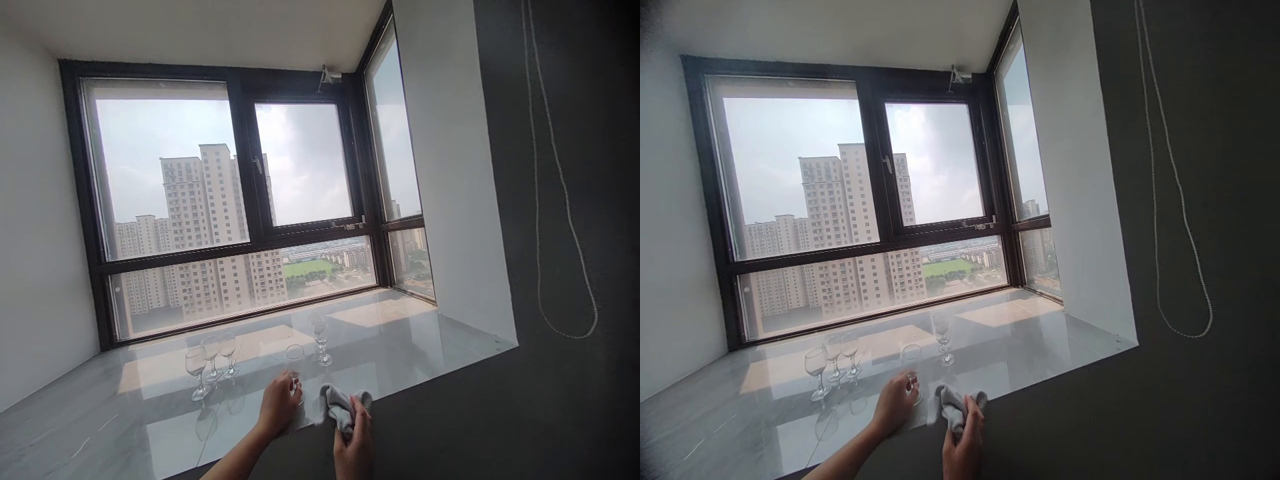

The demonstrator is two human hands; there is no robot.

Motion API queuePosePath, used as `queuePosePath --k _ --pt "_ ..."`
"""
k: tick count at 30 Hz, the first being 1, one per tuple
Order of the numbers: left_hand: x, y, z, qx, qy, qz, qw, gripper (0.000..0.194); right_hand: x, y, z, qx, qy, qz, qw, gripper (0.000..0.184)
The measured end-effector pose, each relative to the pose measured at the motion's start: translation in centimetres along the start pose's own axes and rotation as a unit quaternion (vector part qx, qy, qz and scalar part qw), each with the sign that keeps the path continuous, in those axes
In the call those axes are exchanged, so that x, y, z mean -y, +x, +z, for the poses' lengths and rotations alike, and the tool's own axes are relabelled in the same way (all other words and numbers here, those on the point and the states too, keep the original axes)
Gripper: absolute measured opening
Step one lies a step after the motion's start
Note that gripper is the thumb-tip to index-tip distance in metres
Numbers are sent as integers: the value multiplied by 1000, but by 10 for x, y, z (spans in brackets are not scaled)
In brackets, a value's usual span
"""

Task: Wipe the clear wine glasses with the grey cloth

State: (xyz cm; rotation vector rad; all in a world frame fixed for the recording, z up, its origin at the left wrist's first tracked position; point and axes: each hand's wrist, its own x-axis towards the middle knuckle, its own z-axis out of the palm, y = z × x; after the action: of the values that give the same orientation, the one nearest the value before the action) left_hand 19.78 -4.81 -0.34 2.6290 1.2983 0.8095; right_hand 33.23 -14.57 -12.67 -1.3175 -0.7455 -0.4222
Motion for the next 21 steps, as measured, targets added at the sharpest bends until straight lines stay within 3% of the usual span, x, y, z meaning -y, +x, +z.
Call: queuePosePath --k 12,21 --pt "2 1 2 -6 -1 6 1000 16 -6 -2 3 3 -9 -11 1000 43" --pt "3 0 2 -9 -8 8 1000 13 -4 -4 2 21 1 25 999 44"
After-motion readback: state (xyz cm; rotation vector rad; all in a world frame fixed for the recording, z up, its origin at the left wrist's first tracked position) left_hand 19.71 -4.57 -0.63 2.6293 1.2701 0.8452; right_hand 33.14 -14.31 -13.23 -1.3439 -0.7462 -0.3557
